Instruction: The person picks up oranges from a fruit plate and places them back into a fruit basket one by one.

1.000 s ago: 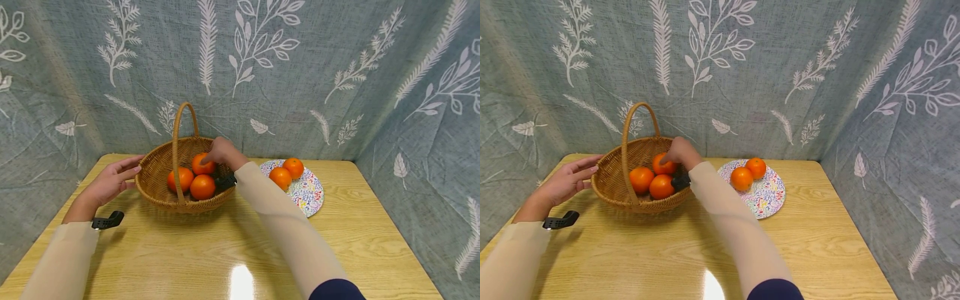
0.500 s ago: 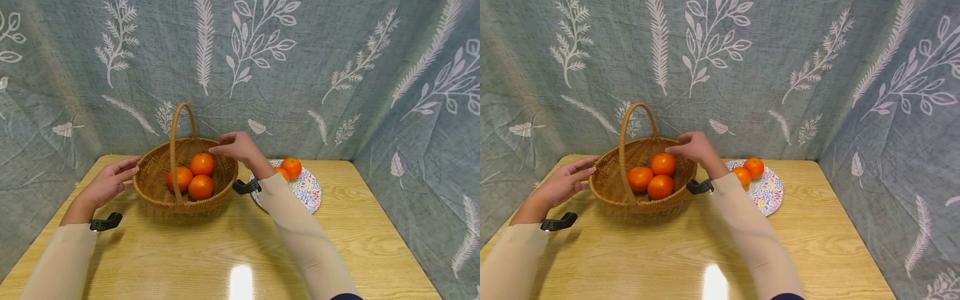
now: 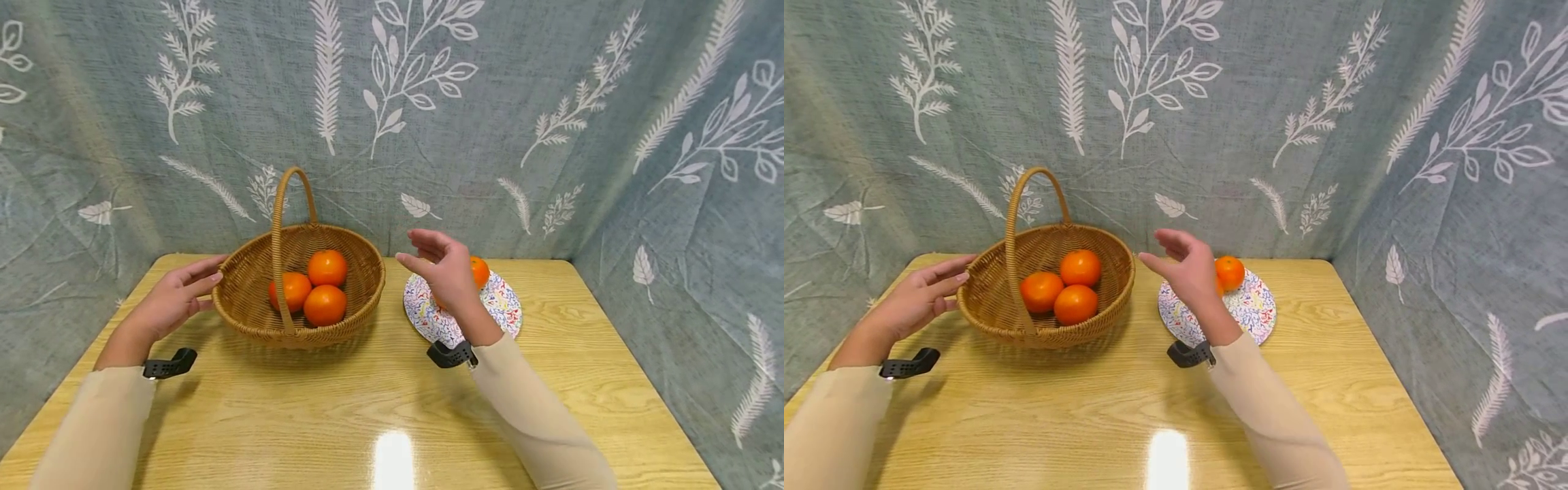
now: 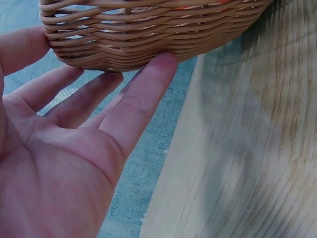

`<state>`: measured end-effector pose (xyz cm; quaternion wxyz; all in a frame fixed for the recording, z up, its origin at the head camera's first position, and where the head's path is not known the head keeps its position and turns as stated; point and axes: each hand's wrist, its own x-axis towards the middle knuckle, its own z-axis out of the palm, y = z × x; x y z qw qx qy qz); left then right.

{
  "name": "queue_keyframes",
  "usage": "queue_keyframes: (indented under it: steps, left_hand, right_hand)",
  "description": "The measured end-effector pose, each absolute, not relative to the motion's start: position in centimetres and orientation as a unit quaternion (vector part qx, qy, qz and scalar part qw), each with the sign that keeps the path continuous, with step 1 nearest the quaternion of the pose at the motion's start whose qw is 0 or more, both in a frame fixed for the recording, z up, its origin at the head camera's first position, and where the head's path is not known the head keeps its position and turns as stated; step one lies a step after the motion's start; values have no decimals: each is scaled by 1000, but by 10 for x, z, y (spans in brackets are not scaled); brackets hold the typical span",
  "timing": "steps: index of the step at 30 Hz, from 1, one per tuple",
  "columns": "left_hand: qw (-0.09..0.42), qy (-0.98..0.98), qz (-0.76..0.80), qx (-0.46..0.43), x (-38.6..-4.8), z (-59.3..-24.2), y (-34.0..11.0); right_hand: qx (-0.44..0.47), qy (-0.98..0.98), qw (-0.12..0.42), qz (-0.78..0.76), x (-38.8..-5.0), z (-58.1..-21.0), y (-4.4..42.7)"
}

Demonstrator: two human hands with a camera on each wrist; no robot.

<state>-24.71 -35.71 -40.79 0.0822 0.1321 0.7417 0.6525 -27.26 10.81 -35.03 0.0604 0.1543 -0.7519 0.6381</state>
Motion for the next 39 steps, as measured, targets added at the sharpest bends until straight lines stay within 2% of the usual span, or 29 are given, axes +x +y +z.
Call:
queue_keyframes:
  steps: [20, 30, 39]
  left_hand:
    - [79, 734, 662, 130, -246, -410, -356]
    - [80, 733, 662, 133, -246, -408, -356]
    - [80, 728, 668, 132, -247, -408, -356]
  right_hand:
    - [58, -761, 159, 626, -263, -426, 171]
    - [8, -813, 112, 572, -269, -445, 179]
    - [-13, -806, 80, 586, -278, -453, 176]
